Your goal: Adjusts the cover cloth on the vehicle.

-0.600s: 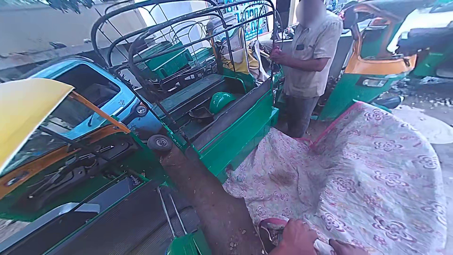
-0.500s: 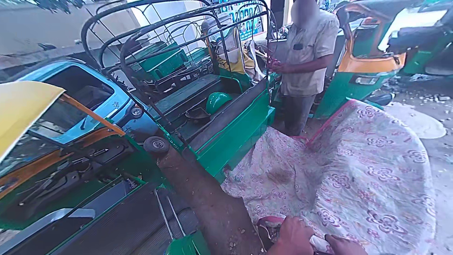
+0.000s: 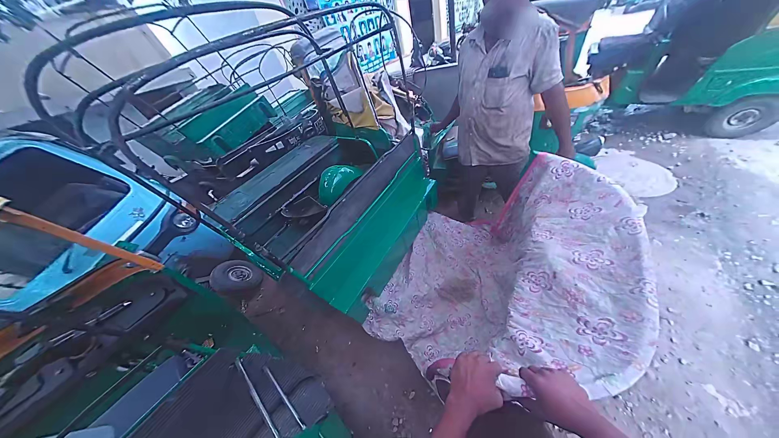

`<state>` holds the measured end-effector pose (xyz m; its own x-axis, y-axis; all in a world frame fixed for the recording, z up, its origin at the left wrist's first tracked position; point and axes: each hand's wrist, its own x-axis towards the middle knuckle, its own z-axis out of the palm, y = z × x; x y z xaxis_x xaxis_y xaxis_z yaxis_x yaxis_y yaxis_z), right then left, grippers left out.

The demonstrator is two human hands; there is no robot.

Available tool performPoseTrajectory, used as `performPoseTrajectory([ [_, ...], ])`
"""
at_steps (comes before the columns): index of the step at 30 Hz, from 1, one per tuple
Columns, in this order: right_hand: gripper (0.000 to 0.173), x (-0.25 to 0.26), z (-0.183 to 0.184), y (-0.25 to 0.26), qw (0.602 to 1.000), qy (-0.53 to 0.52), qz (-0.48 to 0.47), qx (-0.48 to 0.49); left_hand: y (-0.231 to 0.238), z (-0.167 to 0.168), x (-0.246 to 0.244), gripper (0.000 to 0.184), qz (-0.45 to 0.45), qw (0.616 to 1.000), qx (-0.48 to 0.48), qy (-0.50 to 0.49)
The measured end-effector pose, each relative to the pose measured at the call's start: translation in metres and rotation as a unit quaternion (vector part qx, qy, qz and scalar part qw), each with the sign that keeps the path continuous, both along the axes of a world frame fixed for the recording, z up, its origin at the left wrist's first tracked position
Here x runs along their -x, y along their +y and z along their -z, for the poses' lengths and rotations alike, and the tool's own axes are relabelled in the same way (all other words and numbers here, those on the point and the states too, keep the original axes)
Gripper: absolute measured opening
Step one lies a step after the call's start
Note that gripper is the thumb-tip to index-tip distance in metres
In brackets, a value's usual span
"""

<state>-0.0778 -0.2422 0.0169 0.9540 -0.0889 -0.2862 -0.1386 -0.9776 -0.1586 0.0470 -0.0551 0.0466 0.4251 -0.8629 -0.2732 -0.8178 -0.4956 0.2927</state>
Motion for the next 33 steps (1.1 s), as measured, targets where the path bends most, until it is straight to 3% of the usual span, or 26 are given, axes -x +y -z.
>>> performPoseTrajectory([
  [9,0.051,-0.002,-0.015,-0.001,0.998,0.043,-0.016,-0.052,-0.003,-0.002,0.003,0.028,-0.025,0.998,-0.047,-0.024],
  [23,0.044,0.009,-0.012,-0.014,0.986,-0.064,-0.046,-0.146,-0.013,0.0,0.008,0.021,-0.062,0.993,-0.06,-0.079],
  [26,0.046,0.015,-0.005,-0.022,0.968,-0.136,-0.058,-0.203,-0.014,0.002,0.007,0.02,-0.066,0.993,-0.054,-0.08],
  [30,0.044,0.046,-0.006,-0.049,0.91,-0.251,-0.06,-0.325,-0.016,0.005,0.009,0.017,-0.085,0.991,-0.043,-0.095],
  [33,0.036,0.092,-0.017,-0.089,0.9,-0.29,-0.045,-0.323,-0.021,0.003,0.013,0.016,-0.11,0.987,-0.059,-0.099],
])
